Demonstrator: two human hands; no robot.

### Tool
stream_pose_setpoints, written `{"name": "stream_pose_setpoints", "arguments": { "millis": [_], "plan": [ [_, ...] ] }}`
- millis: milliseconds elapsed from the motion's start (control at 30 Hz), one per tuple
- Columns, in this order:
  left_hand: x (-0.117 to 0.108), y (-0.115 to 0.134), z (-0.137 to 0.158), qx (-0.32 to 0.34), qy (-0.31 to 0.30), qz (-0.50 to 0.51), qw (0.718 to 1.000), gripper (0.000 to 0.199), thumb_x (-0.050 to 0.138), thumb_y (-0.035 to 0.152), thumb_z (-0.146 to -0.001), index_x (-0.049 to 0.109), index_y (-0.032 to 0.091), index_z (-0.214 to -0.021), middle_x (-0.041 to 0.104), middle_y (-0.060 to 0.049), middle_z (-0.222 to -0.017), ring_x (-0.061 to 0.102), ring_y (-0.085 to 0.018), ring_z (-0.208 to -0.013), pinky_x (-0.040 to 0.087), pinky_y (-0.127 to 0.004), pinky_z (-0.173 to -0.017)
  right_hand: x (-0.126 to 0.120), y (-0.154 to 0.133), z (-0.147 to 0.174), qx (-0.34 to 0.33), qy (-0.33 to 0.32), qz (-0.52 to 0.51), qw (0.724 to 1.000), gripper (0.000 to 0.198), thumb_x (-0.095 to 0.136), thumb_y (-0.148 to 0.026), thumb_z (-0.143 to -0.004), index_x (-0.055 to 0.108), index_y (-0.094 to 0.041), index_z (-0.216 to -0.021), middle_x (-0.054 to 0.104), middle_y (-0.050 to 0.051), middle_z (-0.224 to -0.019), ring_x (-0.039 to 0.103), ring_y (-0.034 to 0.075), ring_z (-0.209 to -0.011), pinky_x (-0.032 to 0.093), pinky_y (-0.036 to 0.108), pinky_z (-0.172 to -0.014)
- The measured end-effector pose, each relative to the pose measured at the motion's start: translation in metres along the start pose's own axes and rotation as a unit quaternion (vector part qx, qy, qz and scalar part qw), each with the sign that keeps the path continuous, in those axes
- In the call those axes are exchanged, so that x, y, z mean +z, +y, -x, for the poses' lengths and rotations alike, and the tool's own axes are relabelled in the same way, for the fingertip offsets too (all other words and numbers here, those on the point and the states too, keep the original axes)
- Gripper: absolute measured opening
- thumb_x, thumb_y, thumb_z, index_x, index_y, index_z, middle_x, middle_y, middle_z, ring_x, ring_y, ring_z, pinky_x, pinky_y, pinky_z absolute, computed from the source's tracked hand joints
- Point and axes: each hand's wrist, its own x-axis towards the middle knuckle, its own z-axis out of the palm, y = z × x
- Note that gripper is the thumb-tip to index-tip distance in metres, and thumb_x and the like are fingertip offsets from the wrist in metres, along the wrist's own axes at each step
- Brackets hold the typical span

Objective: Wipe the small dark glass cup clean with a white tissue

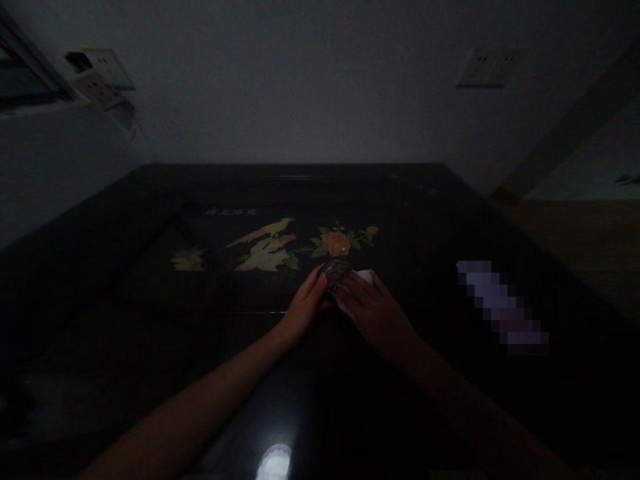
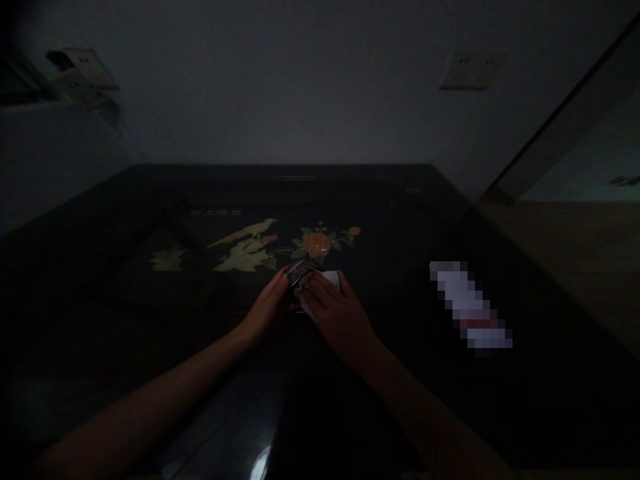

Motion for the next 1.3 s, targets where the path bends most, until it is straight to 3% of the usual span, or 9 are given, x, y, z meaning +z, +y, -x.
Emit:
{"name": "stream_pose_setpoints", "arguments": {
  "millis": [233, 400, 667, 833, 1000, 1067, 1100, 1167, 1300],
  "plan": [
    [0.000, 0.001, 0.000, -0.007, 0.005, -0.019, 1.000, 0.053, 0.065, 0.052, -0.081, 0.055, 0.025, -0.126, 0.059, -0.009, -0.130, 0.056, -0.024, -0.113, 0.051, -0.029, -0.080, 0.001, -0.004, 0.001, 0.027, -0.034, -0.036, 0.998, 0.041, 0.042, -0.009, -0.093, 0.052, -0.015, -0.133, 0.047, 0.017, -0.144, 0.043, 0.034, -0.135, 0.035, 0.069, -0.103],
    [0.001, 0.002, 0.001, -0.014, 0.021, -0.018, 1.000, 0.053, 0.066, 0.052, -0.080, 0.056, 0.025, -0.125, 0.060, -0.008, -0.129, 0.058, -0.023, -0.108, 0.050, -0.026, -0.077, 0.004, -0.010, -0.001, 0.055, -0.011, -0.143, 0.988, 0.044, 0.043, -0.011, -0.093, 0.050, -0.016, -0.136, 0.049, 0.017, -0.143, 0.040, 0.030, -0.137, 0.037, 0.059, -0.108],
    [0.004, 0.006, 0.004, -0.017, 0.027, -0.042, 0.999, 0.057, 0.067, 0.052, -0.078, 0.056, 0.024, -0.127, 0.064, -0.007, -0.123, 0.060, -0.023, -0.106, 0.048, -0.026, -0.079, 0.003, -0.022, 0.000, 0.139, 0.012, -0.376, 0.916, 0.039, 0.036, -0.028, -0.099, 0.056, -0.017, -0.130, 0.054, 0.014, -0.139, 0.048, 0.024, -0.132, 0.037, 0.047, -0.112],
    [0.000, 0.005, 0.003, 0.006, 0.019, -0.067, 0.998, 0.055, 0.066, 0.052, -0.080, 0.056, 0.025, -0.128, 0.060, -0.006, -0.131, 0.054, -0.025, -0.120, 0.046, -0.028, -0.090, -0.003, -0.025, -0.001, 0.210, 0.015, -0.557, 0.803, 0.044, 0.043, -0.047, -0.095, 0.060, -0.020, -0.125, 0.057, 0.012, -0.136, 0.049, 0.025, -0.130, 0.033, 0.049, -0.114],
    [0.001, 0.003, 0.003, 0.002, 0.016, -0.047, 0.999, 0.055, 0.065, 0.050, -0.081, 0.055, 0.026, -0.129, 0.059, -0.006, -0.134, 0.053, -0.027, -0.122, 0.047, -0.033, -0.093, -0.006, -0.026, -0.002, 0.303, 0.027, -0.765, 0.568, 0.050, 0.058, -0.056, -0.084, 0.064, -0.020, -0.118, 0.062, 0.010, -0.129, 0.060, 0.027, -0.117, 0.044, 0.051, -0.105],
    [0.001, 0.003, 0.003, 0.005, 0.014, -0.036, 0.999, 0.054, 0.066, 0.050, -0.081, 0.055, 0.026, -0.128, 0.058, -0.006, -0.134, 0.052, -0.027, -0.122, 0.047, -0.033, -0.093, -0.005, -0.027, -0.002, 0.316, 0.047, -0.801, 0.507, 0.048, 0.062, -0.055, -0.082, 0.066, -0.020, -0.115, 0.065, 0.010, -0.124, 0.062, 0.026, -0.113, 0.046, 0.051, -0.103],
    [0.002, 0.003, 0.003, 0.005, 0.012, -0.035, 0.999, 0.054, 0.066, 0.050, -0.081, 0.056, 0.026, -0.128, 0.058, -0.007, -0.134, 0.053, -0.027, -0.122, 0.048, -0.033, -0.093, -0.004, -0.027, -0.002, 0.319, 0.052, -0.804, 0.499, 0.048, 0.062, -0.055, -0.082, 0.066, -0.020, -0.114, 0.066, 0.010, -0.124, 0.062, 0.026, -0.113, 0.047, 0.050, -0.103],
    [0.001, 0.003, 0.003, 0.004, 0.013, -0.042, 0.999, 0.054, 0.065, 0.050, -0.081, 0.055, 0.026, -0.128, 0.059, -0.007, -0.132, 0.054, -0.026, -0.119, 0.049, -0.032, -0.090, -0.004, -0.028, -0.001, 0.322, 0.044, -0.786, 0.526, 0.049, 0.061, -0.054, -0.083, 0.064, -0.021, -0.118, 0.064, 0.010, -0.127, 0.062, 0.026, -0.114, 0.047, 0.050, -0.103],
    [0.000, 0.003, 0.002, -0.007, 0.029, -0.058, 0.998, 0.057, 0.066, 0.052, -0.080, 0.055, 0.027, -0.130, 0.061, -0.006, -0.129, 0.057, -0.025, -0.113, 0.050, -0.029, -0.082, -0.004, -0.027, -0.001, 0.290, 0.006, -0.676, 0.677, 0.055, 0.051, -0.057, -0.088, 0.057, -0.020, -0.129, 0.058, 0.010, -0.135, 0.056, 0.027, -0.122, 0.042, 0.049, -0.108]
  ]
}}
